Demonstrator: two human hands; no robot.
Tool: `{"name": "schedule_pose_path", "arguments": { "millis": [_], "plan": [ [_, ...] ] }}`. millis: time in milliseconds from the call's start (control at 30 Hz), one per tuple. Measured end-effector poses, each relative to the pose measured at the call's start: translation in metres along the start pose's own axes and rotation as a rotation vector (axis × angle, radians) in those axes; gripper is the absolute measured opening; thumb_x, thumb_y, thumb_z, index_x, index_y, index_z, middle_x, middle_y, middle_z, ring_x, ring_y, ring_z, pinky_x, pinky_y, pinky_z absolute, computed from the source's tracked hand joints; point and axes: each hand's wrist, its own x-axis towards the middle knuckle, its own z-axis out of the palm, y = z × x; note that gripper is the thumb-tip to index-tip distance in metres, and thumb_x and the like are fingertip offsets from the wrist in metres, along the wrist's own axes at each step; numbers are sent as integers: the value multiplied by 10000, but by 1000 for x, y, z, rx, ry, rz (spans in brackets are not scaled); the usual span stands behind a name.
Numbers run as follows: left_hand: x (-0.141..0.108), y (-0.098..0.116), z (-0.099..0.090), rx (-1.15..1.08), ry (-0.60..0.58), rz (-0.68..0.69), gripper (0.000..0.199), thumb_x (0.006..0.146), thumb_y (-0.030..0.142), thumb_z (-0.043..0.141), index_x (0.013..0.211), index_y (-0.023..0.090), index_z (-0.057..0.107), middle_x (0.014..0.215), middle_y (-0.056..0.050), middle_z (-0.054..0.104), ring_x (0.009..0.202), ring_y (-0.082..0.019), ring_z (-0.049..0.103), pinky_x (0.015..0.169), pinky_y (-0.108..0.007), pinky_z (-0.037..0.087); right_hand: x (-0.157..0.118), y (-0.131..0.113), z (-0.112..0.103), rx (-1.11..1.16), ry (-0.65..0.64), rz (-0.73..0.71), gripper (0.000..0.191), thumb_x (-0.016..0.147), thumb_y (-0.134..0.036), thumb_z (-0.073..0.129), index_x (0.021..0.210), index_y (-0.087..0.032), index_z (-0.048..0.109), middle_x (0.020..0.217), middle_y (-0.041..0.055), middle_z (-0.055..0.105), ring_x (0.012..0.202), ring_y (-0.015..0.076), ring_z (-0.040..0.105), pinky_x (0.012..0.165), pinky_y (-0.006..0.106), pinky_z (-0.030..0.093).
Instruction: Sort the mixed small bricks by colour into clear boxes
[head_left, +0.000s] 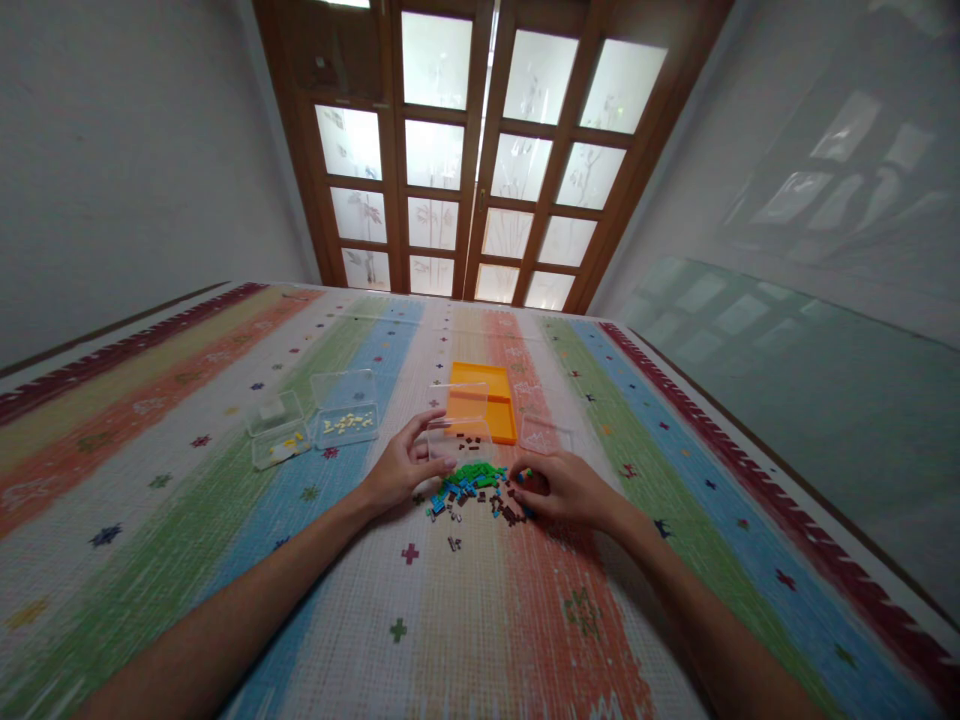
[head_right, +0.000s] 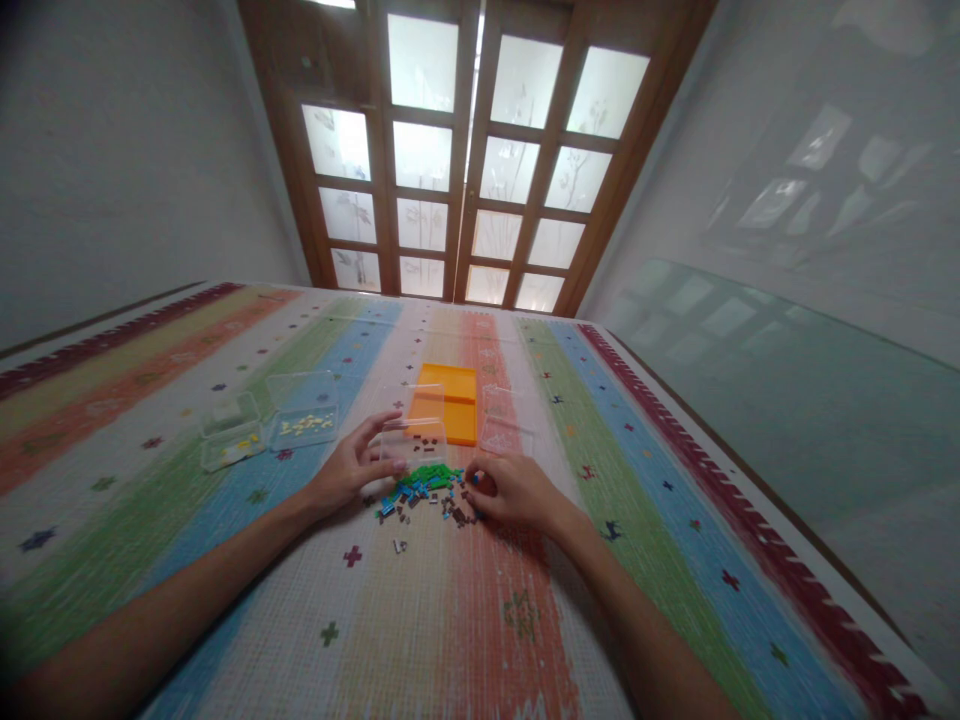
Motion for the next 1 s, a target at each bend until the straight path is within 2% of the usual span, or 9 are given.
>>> {"name": "schedule_pose_path", "arguments": {
  "millis": [300, 800, 1000],
  "plan": [
    [1, -1, 0, 17, -5, 16, 708, 704, 254, 843, 1339, 234, 530, 1347, -142, 545, 746, -98, 629, 806, -368, 573, 2, -6, -1, 22, -81, -6, 151, 863, -237, 618, 971, -191, 712, 788, 33, 707, 691, 157, 603, 649, 253, 381],
    [1, -2, -1, 22, -13, 5, 716, 704, 259, 840, 1344, 247, 519, 1352, -127, 529, 750, -85, 626, 815, -358, 565, 3, -4, 3, 54, -90, 15, 142, 868, -212, 614, 973, -179, 704, 834, 42, 711, 740, 163, 618, 669, 253, 400],
    [1, -1, 0, 12, -12, 15, 705, 700, 260, 847, 1333, 247, 536, 1343, -136, 535, 738, -92, 622, 790, -361, 573, 3, -8, 4, 27, -89, 3, 82, 873, -220, 613, 911, -178, 672, 803, 35, 688, 723, 158, 592, 650, 249, 373]
  ]
}}
